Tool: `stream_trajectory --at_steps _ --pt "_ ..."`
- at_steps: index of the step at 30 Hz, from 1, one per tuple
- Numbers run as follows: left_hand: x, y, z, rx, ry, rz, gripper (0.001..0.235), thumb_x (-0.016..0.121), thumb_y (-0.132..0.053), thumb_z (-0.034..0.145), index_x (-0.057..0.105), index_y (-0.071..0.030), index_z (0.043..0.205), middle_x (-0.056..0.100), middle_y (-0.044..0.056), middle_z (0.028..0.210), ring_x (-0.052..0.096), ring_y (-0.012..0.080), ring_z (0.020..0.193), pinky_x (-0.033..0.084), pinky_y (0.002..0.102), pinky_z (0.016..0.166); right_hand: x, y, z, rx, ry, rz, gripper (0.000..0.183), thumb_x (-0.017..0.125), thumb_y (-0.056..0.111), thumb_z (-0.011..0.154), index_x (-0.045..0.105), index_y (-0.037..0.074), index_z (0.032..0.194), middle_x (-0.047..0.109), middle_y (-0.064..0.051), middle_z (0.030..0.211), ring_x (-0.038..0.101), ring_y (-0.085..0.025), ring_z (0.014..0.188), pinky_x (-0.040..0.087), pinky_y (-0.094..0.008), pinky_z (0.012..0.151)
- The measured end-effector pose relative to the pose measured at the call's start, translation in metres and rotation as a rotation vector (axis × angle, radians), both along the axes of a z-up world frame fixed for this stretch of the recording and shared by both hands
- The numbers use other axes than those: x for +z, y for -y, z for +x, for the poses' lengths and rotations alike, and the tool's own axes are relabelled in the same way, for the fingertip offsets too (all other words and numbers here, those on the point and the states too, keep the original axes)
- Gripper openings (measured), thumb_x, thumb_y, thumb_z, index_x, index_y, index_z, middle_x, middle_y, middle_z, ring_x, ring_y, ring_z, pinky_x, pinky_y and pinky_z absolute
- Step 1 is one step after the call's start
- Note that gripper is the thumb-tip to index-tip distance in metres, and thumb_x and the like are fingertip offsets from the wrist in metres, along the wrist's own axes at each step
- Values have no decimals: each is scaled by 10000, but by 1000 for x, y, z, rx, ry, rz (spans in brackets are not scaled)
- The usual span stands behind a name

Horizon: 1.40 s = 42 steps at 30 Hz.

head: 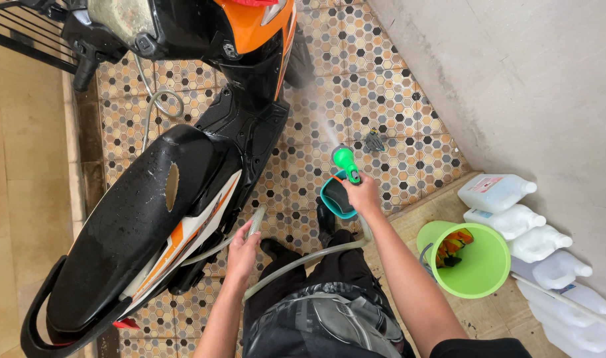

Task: The person washes a scooter by hand, using a sprayer attached to a hose to rinse the body, wheels, and seat. They move around the vehicle, applying water to different sections while keeping cleaning supplies in buckets nearby.

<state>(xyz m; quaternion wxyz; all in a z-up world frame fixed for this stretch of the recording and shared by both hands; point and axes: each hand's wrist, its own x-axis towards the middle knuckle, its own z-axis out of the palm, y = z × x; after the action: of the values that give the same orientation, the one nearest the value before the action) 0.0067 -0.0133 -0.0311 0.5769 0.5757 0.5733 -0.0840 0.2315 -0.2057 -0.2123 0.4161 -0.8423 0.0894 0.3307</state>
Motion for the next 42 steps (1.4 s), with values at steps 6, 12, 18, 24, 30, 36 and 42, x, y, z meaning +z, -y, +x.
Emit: stream_trajectory --at_steps 6,12,18,24,30,36,42 --pt "26 -1 20 36 58 21 559 514 -135 988 424 -43 1533 606 97 954 419 72 642 379 220 561 29 -6 6 54 54 31 163 717 307 774 626 184 719 525 -23 392 663 -187 488 533 -302 655" --pt "20 -7 16 74 109 21 581 520 -129 984 393 -46 1545 577 91 935 418 67 638 357 201 546 44 -11 17 50 88 51 163 697 289 771 634 163 688 535 -54 396 643 -210 475 525 -297 630" --pt "35 -4 22 78 82 10 568 526 -139 986 426 -85 1542 601 134 1009 422 84 669 370 221 583 38 -9 26 21 108 28 175 707 293 780 649 157 686 555 -73 417 638 -232 463 522 -324 597" --pt "37 -3 15 103 87 -22 581 526 -137 986 401 -63 1549 566 103 972 401 77 672 347 217 571 53 3 57 -53 111 180 199 659 170 825 624 110 638 557 -68 437 564 -186 365 492 -299 408" --pt "45 -3 17 130 115 -27 604 531 -136 985 366 -50 1559 544 101 970 394 71 668 330 203 558 70 20 79 -93 122 373 219 669 96 827 607 68 619 524 -79 460 533 -161 351 455 -303 332" --pt "37 -3 17 114 124 -31 616 539 -134 982 355 -49 1564 539 107 982 401 69 651 325 207 531 85 26 91 -85 116 398 260 652 68 838 578 38 591 487 -92 456 517 -169 348 435 -316 322" --pt "47 -1 28 102 117 -46 626 543 -130 980 345 -47 1568 534 111 999 390 67 659 328 210 539 111 24 89 -16 118 373 295 651 77 823 571 36 542 484 -91 433 512 -163 344 431 -310 326"
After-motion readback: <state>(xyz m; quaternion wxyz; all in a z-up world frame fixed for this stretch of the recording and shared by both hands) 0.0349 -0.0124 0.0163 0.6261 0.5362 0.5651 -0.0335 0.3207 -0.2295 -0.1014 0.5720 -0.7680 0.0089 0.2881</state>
